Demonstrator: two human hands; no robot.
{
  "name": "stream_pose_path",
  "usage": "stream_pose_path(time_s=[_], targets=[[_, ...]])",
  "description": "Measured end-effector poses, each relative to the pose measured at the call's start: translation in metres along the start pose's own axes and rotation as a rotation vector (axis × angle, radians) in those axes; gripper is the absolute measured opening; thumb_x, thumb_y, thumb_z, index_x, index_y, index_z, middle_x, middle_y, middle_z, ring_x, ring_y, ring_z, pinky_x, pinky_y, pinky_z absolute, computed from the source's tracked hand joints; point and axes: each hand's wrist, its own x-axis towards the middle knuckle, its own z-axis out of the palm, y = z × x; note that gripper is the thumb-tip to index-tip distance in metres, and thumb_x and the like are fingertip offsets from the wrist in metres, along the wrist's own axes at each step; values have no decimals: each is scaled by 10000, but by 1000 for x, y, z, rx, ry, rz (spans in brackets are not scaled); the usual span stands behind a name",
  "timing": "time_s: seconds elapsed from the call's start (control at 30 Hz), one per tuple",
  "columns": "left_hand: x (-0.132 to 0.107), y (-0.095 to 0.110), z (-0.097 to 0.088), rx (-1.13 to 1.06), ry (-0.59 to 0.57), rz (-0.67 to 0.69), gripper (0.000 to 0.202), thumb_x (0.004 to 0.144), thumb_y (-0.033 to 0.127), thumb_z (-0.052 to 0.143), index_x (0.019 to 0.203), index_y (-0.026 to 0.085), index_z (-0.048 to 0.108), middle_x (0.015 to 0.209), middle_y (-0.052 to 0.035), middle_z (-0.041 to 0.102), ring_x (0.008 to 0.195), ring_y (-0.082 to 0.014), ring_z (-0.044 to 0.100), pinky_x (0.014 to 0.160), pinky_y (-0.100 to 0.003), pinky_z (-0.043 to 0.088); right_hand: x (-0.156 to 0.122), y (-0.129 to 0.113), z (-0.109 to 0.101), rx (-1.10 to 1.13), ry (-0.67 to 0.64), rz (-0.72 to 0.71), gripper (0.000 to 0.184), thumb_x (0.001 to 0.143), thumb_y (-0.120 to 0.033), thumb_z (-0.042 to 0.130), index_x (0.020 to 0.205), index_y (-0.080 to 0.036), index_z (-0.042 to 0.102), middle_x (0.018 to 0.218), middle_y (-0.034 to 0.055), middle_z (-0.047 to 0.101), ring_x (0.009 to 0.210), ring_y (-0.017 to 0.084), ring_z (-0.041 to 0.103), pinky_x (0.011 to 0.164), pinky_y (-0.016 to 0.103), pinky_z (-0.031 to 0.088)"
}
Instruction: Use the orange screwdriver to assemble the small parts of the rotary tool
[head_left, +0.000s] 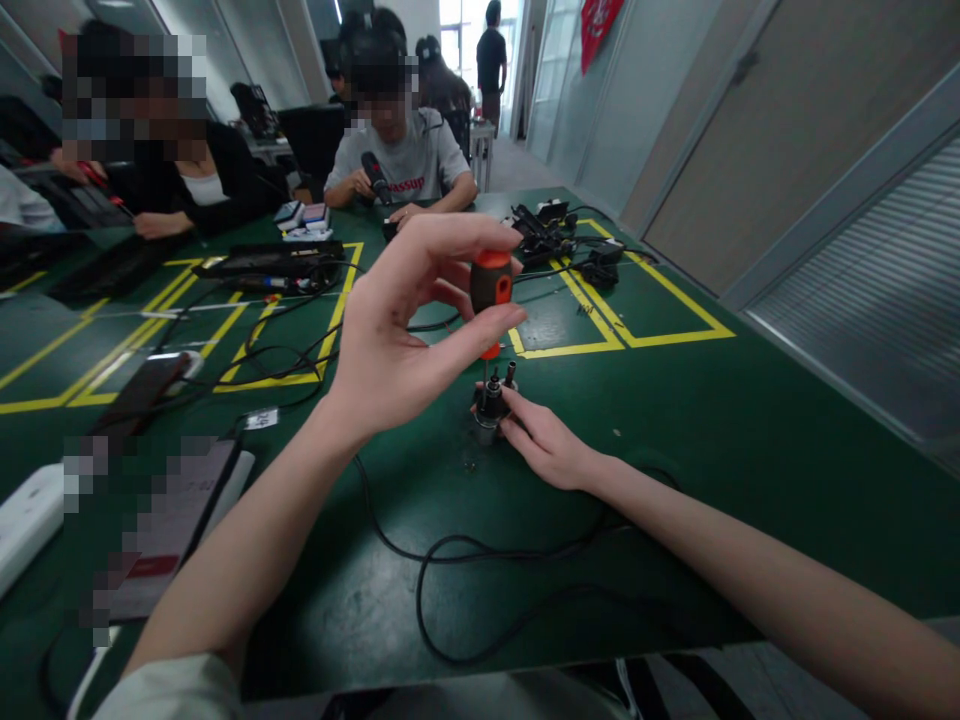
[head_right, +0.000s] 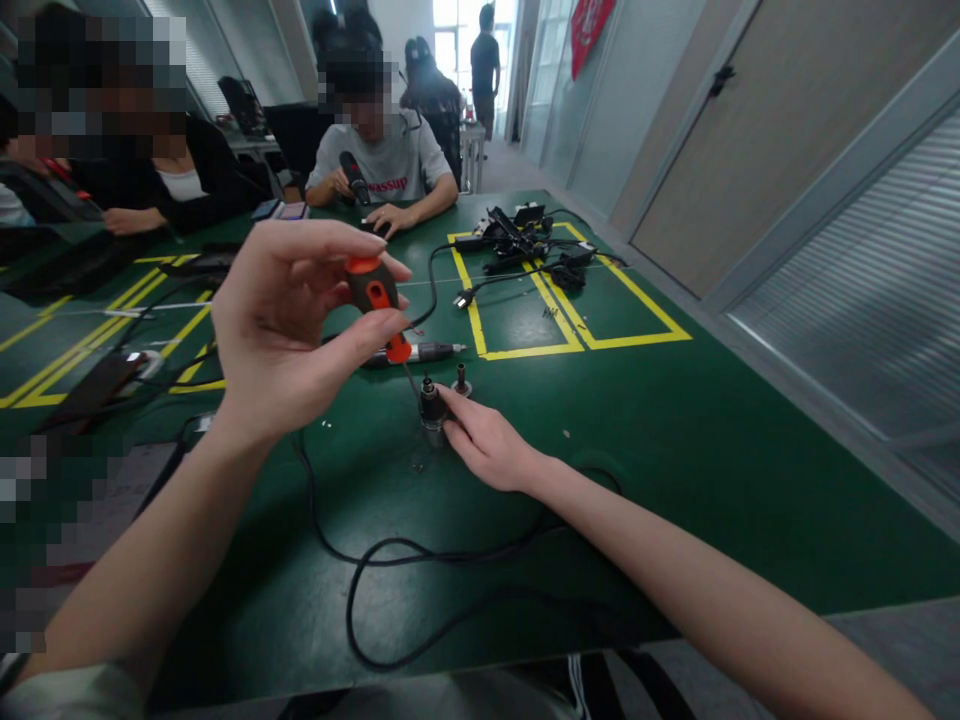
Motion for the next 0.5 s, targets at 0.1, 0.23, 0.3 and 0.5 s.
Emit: stream_pose_path(time_s=[0.1, 0.23, 0.3, 0.5], targets=[[-1, 0, 2, 13, 10, -32, 318, 862, 189, 818, 1135, 317, 720, 1170, 6, 747, 982, -178, 744, 778, -321, 654, 0, 0, 0, 6, -2, 3, 519, 1075, -222, 406, 1593, -207, 381, 1446, 162, 659, 1287, 296, 670, 1085, 502, 550], [-2, 2, 1, -30, -29, -66, 299, 906, 202, 759, 1179, 316, 715, 1239, -6, 738, 994, -200, 763, 786, -350, 676, 1, 0, 0, 3, -1, -2, 523, 1076, -225, 402, 1598, -199, 377, 1438, 166, 663, 1269, 299, 676, 1076, 505, 553], [-2, 4, -1, -69, -75, -88, 301, 934, 201, 712, 1215, 310, 704, 1272, -21, 729, 1036, -219, 769, 800, -363, 691, 1, 0, 0, 0, -6, -2, 524, 1075, -226, 401, 1598, -193, 376, 1418, 165, 674, 1255, 300, 683, 1067, 503, 558], [-2, 3, -5, 51, -59, -94, 388, 895, 197, 773, 1243, 352, 698, 1251, 5, 722, 1007, -178, 769, 712, -274, 686, 2, 1, 1, -10, -10, -8, 511, 1082, -233, 388, 1589, -174, 386, 1452, 182, 649, 1304, 307, 659, 1093, 513, 544]])
